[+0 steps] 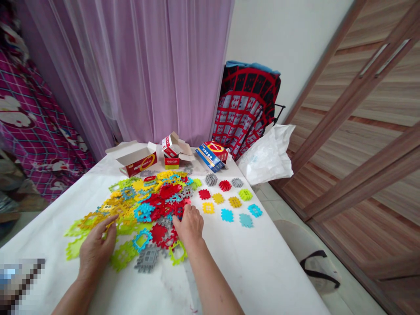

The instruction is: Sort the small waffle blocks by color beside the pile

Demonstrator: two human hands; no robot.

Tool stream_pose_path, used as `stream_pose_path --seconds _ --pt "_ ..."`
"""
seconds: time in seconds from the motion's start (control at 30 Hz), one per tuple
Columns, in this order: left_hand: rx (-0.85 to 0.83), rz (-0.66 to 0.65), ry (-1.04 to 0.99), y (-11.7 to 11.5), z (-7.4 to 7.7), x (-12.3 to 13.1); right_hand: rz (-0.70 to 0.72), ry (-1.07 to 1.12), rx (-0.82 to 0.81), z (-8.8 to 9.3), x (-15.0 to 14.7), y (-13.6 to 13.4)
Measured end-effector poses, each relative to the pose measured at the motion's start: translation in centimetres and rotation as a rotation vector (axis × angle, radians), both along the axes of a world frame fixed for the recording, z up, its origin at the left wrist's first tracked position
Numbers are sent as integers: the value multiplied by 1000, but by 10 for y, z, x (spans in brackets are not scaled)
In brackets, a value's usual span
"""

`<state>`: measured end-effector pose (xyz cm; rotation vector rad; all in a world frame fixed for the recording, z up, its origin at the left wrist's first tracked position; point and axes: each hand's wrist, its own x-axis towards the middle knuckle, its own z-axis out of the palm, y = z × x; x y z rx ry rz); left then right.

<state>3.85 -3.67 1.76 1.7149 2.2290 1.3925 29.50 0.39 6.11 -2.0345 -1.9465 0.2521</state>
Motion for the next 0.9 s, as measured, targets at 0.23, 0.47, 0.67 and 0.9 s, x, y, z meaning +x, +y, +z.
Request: stream_pose_path --seconds 0.23,0.47,0.67,0.9 --pt "-10 -8 7 1 0 0 9 260 117 -23 22 3" --pt "-6 -1 -10 0 -1 -3 -145 383 357 -25 104 26" --pt "-64 36 -58 0 2 -6 -363 230 264 6 186 83" --pt "-171 119 -114 1 2 -10 -374 139 140 -3 202 123"
